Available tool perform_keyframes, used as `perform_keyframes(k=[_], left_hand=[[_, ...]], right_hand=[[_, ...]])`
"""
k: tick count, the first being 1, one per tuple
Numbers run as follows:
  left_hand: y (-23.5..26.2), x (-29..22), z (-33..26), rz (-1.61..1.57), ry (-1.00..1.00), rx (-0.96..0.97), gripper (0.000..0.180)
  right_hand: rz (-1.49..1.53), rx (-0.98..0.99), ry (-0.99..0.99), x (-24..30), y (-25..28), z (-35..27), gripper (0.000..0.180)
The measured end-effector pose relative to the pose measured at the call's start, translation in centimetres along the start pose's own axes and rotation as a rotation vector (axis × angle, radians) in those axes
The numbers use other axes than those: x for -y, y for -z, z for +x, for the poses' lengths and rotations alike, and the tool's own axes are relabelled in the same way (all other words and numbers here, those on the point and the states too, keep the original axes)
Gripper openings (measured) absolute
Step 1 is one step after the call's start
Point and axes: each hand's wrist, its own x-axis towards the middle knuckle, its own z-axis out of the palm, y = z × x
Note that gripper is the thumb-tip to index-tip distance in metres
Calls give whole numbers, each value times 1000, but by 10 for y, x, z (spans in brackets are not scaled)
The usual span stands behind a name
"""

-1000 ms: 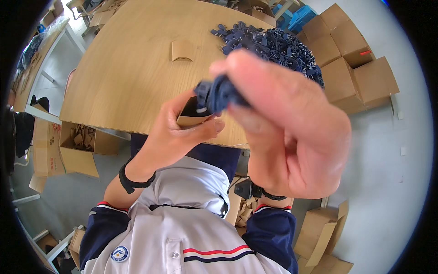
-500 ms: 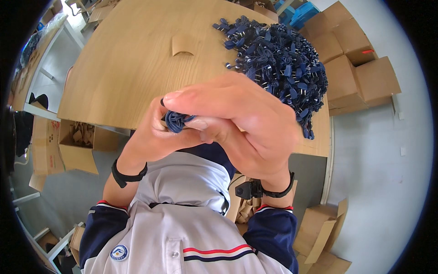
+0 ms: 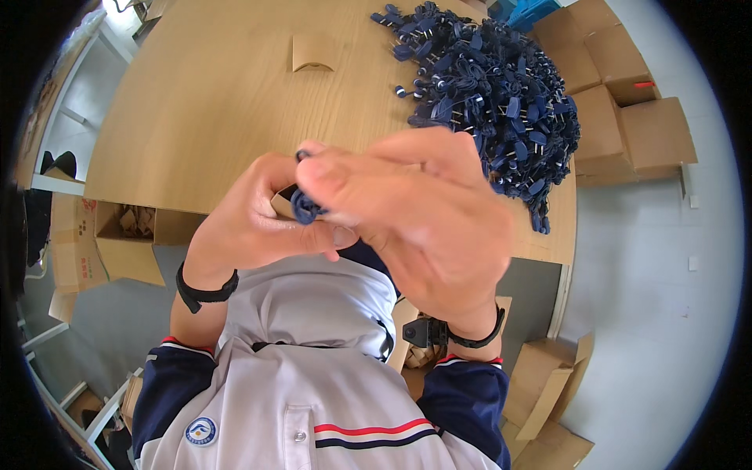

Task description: Placing folded blue lanyards into cardboard sleeves and then into a basket.

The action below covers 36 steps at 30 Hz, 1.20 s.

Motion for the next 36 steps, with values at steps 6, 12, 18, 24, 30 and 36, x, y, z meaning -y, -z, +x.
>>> perform_keyframes(k=[6,12,18,24,30,36], left_hand=[[4,13,-5,-137,136,1,24],[8,36,-4,59,-25,15,26],[15,57,-2,234,-69,18,25],[6,40,-6,-346,13,-68,40],[-16,13,12,-706,-124,-43,53],[-23,-18,4,81,-185,-228,53]], right_hand=[[-384,136,218,-10,-6,1,26],[-364,127,117,-3,-10,-9,29],[-254,213,-60,-17,-19,-16,25],[-152,-90,174,-28,4,-16,24],[-169,-102,118,-11,-32,-29,29],[77,-406,-29,-5,-36,-34,28]])
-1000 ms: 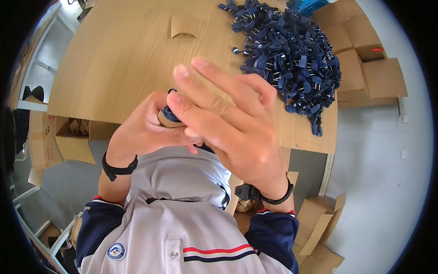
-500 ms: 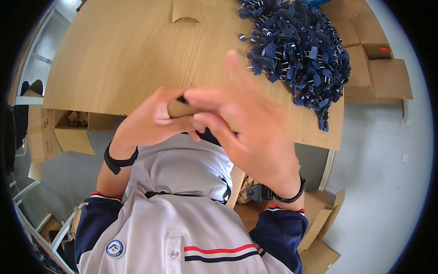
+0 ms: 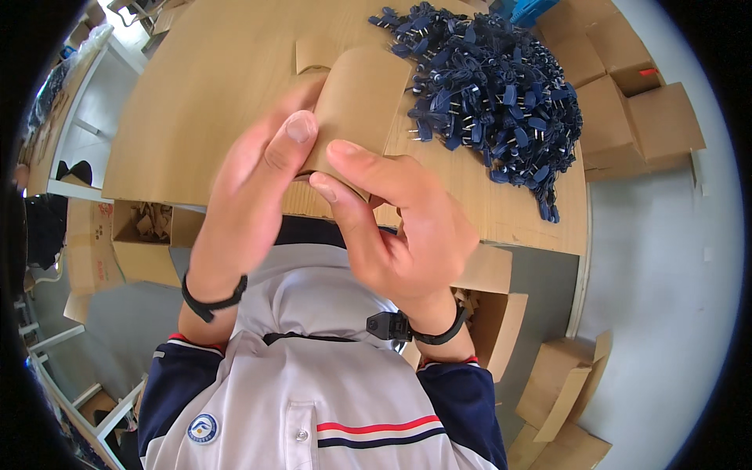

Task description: Placing folded blue lanyards into cardboard sleeves and then into a basket.

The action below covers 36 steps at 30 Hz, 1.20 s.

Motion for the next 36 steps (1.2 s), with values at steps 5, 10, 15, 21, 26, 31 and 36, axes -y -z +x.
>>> perform_keyframes(k=[5,10,15,21,26,31,36], left_hand=[[-19,-2,-14,548,-763,-398,15],[-23,8,-19,470,-673,-438,16],[-13,11,-23,540,-784,-435,17],[8,25,-29,730,-898,-55,32],[33,-10,-50,914,-561,-14,25],[29,-45,-3,751,-553,66,22],[40,-52,1,680,-390,487,29]], right_hand=[[440,-191,-64,26,-14,10,14],[304,-142,-41,23,-9,6,12],[464,48,-159,26,0,11,18],[922,6,-851,32,-4,17,35],[965,212,-776,28,2,17,29],[986,443,-770,30,7,15,22],[1010,520,-864,33,9,9,16]])
